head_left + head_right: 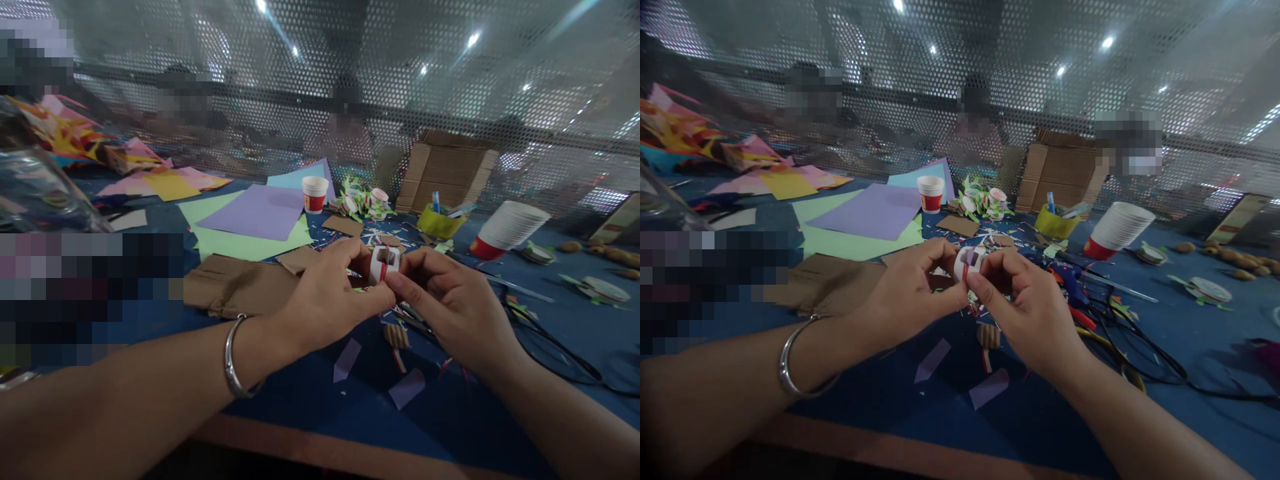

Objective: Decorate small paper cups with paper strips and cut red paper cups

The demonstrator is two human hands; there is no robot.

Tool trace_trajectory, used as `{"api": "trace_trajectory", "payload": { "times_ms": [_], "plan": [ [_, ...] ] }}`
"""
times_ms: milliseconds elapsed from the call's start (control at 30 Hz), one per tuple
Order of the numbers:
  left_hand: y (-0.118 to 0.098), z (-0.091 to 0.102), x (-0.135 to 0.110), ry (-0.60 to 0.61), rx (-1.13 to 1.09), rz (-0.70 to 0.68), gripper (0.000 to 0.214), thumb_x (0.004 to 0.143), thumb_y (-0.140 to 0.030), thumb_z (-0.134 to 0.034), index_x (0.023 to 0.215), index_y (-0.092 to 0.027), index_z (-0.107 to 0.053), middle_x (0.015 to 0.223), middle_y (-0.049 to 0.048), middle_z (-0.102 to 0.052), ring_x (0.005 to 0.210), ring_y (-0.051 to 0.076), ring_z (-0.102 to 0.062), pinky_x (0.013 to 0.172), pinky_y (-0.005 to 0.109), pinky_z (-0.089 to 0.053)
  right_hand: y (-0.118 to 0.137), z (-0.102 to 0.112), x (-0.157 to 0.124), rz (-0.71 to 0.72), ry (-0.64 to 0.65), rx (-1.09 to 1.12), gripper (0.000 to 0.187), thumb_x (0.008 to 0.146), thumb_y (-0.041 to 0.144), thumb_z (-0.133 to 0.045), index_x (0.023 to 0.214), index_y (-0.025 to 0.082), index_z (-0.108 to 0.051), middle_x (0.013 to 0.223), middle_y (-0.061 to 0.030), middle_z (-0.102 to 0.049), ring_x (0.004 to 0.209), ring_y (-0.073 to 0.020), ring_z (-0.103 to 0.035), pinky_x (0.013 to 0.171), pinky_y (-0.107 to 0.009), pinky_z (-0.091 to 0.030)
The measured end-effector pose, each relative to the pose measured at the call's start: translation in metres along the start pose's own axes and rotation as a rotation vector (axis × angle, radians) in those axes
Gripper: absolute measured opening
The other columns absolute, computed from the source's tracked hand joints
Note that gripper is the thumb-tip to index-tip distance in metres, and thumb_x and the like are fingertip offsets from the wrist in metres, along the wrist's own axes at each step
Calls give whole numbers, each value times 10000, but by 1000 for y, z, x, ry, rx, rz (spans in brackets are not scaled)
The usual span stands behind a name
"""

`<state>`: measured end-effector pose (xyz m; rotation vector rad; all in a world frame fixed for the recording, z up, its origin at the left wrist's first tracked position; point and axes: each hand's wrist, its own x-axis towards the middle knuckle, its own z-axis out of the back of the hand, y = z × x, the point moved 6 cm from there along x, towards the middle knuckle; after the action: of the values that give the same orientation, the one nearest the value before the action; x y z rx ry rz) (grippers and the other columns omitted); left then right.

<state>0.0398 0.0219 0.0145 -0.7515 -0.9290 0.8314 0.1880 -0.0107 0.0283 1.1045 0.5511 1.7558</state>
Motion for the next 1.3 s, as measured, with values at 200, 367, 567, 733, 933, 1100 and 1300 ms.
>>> {"api": "trace_trajectory", "payload": {
  "times_ms": [200, 367, 567, 733, 933, 1100, 1300],
  "plan": [
    [-5, 2, -1, -28, 99, -102, 239, 804, -301, -709, 760, -207, -493, 778, -21, -547, 750, 150, -520, 665, 304, -409, 1, -1, -1, 29, 3, -3, 171, 951, 309, -680, 821, 201, -657, 747, 9, -645, 637, -115, -606, 578, -221, -496],
    [-12, 4, -3, -44, 162, -183, 255, 787, -241, -709, 742, -212, -460, 787, -17, -532, 788, 162, -517, 716, 313, -414, -1, -1, -1, 21, 22, 12, 166, 960, 329, -682, 853, 204, -662, 754, 9, -649, 648, -121, -616, 590, -226, -502],
    [-12, 1, -5, 27, 117, -184, 189, 779, -210, -690, 838, -207, -510, 929, 26, -564, 889, 196, -544, 760, 330, -488, 0, 0, -4, 46, 19, -29, 148, 964, 323, -687, 867, 211, -677, 756, 17, -666, 647, -115, -621, 583, -217, -490],
    [-7, -1, -3, 36, 53, -156, 204, 813, -229, -686, 833, -211, -483, 879, 8, -564, 835, 173, -547, 738, 316, -497, 4, -1, -5, 68, 49, -80, 142, 990, 332, -654, 910, 219, -685, 813, 21, -690, 693, -105, -646, 630, -206, -503],
    [12, 0, 6, 63, -147, 29, 201, 856, -314, -702, 881, -203, -536, 816, -25, -576, 724, 121, -538, 630, 263, -445, 4, 6, -6, 106, -38, -186, 87, 998, 297, -638, 974, 255, -710, 824, 31, -743, 690, -109, -693, 633, -221, -506],
    [19, 1, 11, 66, -221, 91, 113, 872, -268, -640, 916, -201, -559, 874, -3, -601, 760, 129, -565, 645, 266, -458, -1, 21, -6, 81, -235, -220, 104, 985, 324, -664, 924, 251, -706, 735, 32, -724, 622, -112, -689, 590, -222, -508],
    [12, -2, 7, 168, -191, -22, 137, 926, -309, -640, 998, -204, -589, 917, 0, -622, 802, 130, -569, 713, 278, -477, -4, 23, 1, 50, -188, -235, 113, 962, 338, -682, 979, 239, -734, 768, 16, -742, 576, -110, -657, 512, -228, -459]
  ]
}}
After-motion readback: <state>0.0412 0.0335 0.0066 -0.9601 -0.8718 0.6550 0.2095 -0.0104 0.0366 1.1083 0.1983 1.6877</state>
